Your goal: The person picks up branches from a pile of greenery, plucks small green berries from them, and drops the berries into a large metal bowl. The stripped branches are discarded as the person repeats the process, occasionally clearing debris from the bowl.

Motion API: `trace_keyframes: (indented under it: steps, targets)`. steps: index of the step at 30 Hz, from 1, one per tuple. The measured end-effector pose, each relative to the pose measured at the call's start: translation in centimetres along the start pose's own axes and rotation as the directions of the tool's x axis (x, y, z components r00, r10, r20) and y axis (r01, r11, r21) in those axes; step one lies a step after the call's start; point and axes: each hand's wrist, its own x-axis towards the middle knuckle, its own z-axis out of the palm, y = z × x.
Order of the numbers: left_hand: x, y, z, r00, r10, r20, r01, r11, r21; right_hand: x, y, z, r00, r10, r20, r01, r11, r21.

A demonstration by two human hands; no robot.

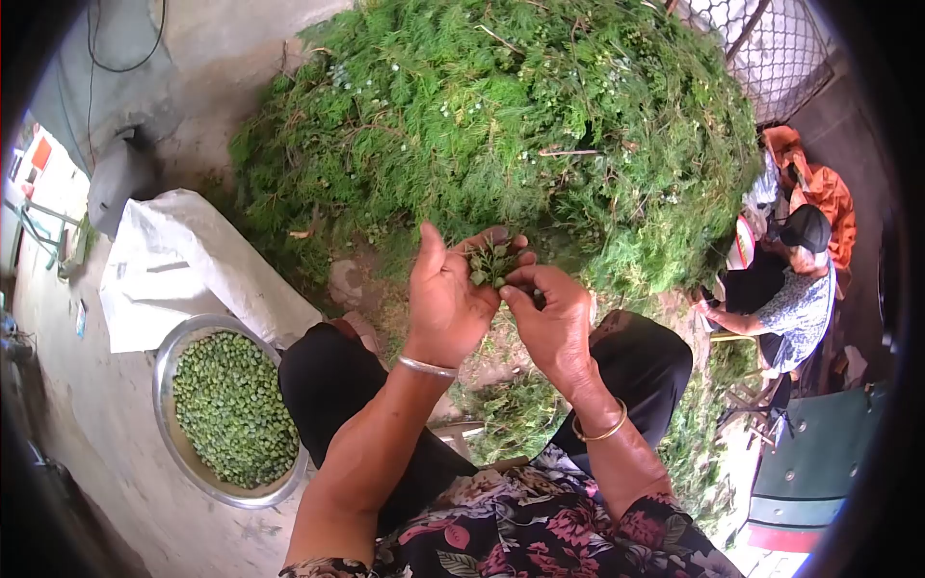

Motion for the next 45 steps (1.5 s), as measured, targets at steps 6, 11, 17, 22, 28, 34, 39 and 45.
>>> trace_keyframes:
  steps: [6, 11, 17, 22, 28, 34, 39, 45]
  targets:
    - [-0.1, -0.7, 0.5, 0.999, -0.034, 0.034, 0.035, 0.999, -0.021, -0.2, 1.0, 0.4, 1.0, -0.023, 0.005, 0.023, 0.998, -0.06]
    - [0.4, -1.1, 0.2, 0.998, -0.056, -0.011, 0.056, 0.998, -0.024, -0.2, 1.1, 0.1, 0.999, 0.049, -0.004, -0.048, 0.996, 0.075]
    - [0.3, -1.0, 0.7, 0.998, -0.056, -0.003, 0.056, 0.996, -0.065, -0.4, 2.0, -0.2, 0.999, -0.011, 0.044, 0.009, 0.999, 0.045]
    - [0.3, -0.8, 1.0, 0.997, -0.036, 0.063, 0.042, 0.995, -0.091, -0.3, 1.2, -2.7, 0.892, 0.353, 0.281, -0.451, 0.659, 0.603]
    - [0.2, -1.4, 0.4, 0.991, -0.119, 0.059, 0.124, 0.987, -0.1, 1.3, 1.9, -0.6, 0.992, 0.121, -0.034, -0.105, 0.945, 0.308]
    - [0.1, -1.3, 0.4, 0.99, -0.141, -0.005, 0.14, 0.987, -0.084, 1.2, 2.5, -0.5, 0.998, 0.018, 0.061, -0.016, 0.999, -0.034]
    - [0.5, -1.6, -0.9, 0.996, -0.094, 0.005, 0.094, 0.992, -0.085, 1.3, 2.9, -0.9, 0.974, 0.215, 0.075, -0.227, 0.909, 0.349]
    - [0.5, -1.5, 0.1, 0.999, -0.015, -0.047, 0.01, 0.995, -0.103, 0.4, 1.3, -2.0, 0.915, 0.35, 0.202, -0.353, 0.448, 0.822]
